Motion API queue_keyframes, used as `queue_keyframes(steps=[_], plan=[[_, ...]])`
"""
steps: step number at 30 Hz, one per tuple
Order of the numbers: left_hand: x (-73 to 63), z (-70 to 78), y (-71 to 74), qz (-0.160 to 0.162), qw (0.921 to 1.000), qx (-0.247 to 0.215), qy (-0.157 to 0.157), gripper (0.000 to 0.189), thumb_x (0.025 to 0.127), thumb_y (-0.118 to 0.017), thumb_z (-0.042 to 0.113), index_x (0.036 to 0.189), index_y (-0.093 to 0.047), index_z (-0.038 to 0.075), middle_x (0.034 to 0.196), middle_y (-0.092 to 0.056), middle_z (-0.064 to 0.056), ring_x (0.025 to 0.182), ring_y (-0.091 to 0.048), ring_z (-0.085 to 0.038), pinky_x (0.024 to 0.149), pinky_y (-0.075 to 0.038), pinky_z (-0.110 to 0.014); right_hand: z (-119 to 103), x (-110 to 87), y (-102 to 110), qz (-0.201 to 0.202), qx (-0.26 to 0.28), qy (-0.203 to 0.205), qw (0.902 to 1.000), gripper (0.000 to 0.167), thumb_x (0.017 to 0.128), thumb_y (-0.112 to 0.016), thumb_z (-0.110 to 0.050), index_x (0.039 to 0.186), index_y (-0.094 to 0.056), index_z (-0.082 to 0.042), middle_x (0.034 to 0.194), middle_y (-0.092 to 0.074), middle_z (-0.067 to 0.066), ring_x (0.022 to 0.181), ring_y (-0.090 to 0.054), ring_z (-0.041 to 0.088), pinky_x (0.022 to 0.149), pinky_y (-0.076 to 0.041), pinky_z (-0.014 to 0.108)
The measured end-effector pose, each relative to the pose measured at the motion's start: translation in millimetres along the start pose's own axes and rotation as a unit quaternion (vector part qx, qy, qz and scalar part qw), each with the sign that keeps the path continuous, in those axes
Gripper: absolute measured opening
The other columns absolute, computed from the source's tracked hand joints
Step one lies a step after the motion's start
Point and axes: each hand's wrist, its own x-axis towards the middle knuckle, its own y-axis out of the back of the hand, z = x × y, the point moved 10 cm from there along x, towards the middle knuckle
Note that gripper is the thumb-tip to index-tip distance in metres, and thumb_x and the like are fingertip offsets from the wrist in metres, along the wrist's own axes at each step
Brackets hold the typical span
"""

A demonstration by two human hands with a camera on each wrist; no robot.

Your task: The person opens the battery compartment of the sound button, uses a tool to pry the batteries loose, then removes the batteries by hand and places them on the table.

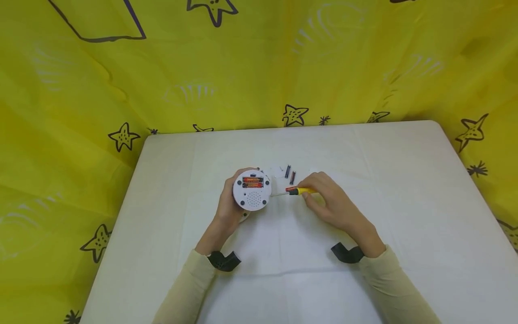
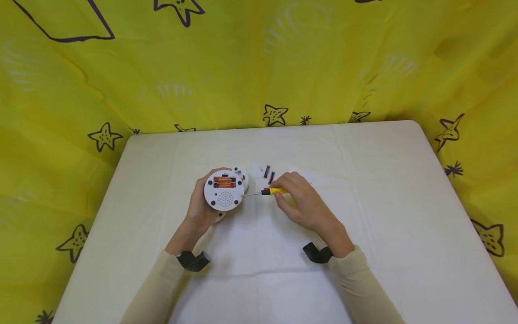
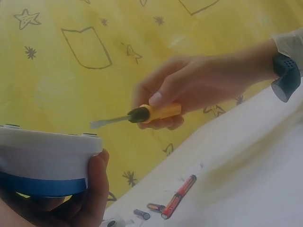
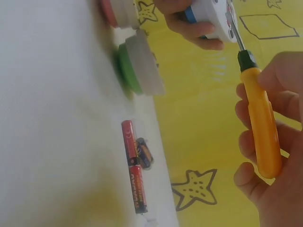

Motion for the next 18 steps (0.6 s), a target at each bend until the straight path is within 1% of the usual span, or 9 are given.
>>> queue_keyframes(steps=[3, 6, 11, 14, 18], plan=[[-0.1, -1.3, -1.5, -0.011, 0.9999, 0.0, -0.001, 0.05, 0.106, -0.025, 0.048, 0.134, -0.058, 0.024, 0.142, -0.057, -0.001, 0.121, -0.055, -0.019, 0.096, -0.046, -0.037, 0, 2.4, 2, 0.011, -0.004, -0.01, 0.9999, 0.021, 0.098, -0.066, -0.004, 0.117, -0.069, -0.011, 0.113, -0.069, -0.001, 0.11, -0.058, 0.015, 0.094, -0.05, 0.031], [0.3, -2.3, -6.2, -0.028, 0.9996, -0.003, -0.005, 0.048, 0.106, -0.024, 0.045, 0.135, -0.057, 0.024, 0.14, -0.056, -0.002, 0.117, -0.055, -0.019, 0.094, -0.046, -0.035, 1, 2.6, 3, 0.017, -0.012, -0.024, 0.9995, 0.021, 0.099, -0.065, -0.006, 0.119, -0.068, -0.01, 0.114, -0.068, -0.001, 0.109, -0.059, 0.015, 0.092, -0.051, 0.031], [0.3, -3.0, -11.0, -0.047, 0.9988, 0.004, -0.011, 0.049, 0.106, -0.022, 0.043, 0.137, -0.055, 0.024, 0.138, -0.055, -0.001, 0.118, -0.054, -0.02, 0.095, -0.045, -0.036, 2, 3.1, 5, 0.031, -0.02, -0.028, 0.9989, 0.022, 0.1, -0.065, -0.007, 0.122, -0.068, -0.009, 0.112, -0.068, 0.0, 0.107, -0.057, 0.015, 0.088, -0.052, 0.029], [0.0, -2.2, -12.5, -0.052, 0.9985, 0.01, -0.014, 0.047, 0.106, -0.024, 0.042, 0.136, -0.055, 0.023, 0.137, -0.056, -0.001, 0.118, -0.054, -0.021, 0.095, -0.045, -0.037, 2, 3.6, 7, 0.038, -0.019, -0.026, 0.9988, 0.024, 0.1, -0.066, -0.006, 0.123, -0.068, -0.009, 0.112, -0.069, 0.0, 0.104, -0.056, 0.013, 0.083, -0.05, 0.027], [-0.8, 0.6, -13.5, -0.054, 0.9979, 0.027, -0.024, 0.047, 0.106, -0.028, 0.04, 0.137, -0.055, 0.019, 0.135, -0.057, -0.003, 0.118, -0.056, -0.021, 0.097, -0.046, -0.037, 2, 3.9, 7, 0.043, -0.017, -0.027, 0.9986, 0.026, 0.1, -0.066, -0.006, 0.125, -0.068, -0.009, 0.112, -0.07, 0.002, 0.099, -0.054, 0.011, 0.073, -0.047, 0.026]])
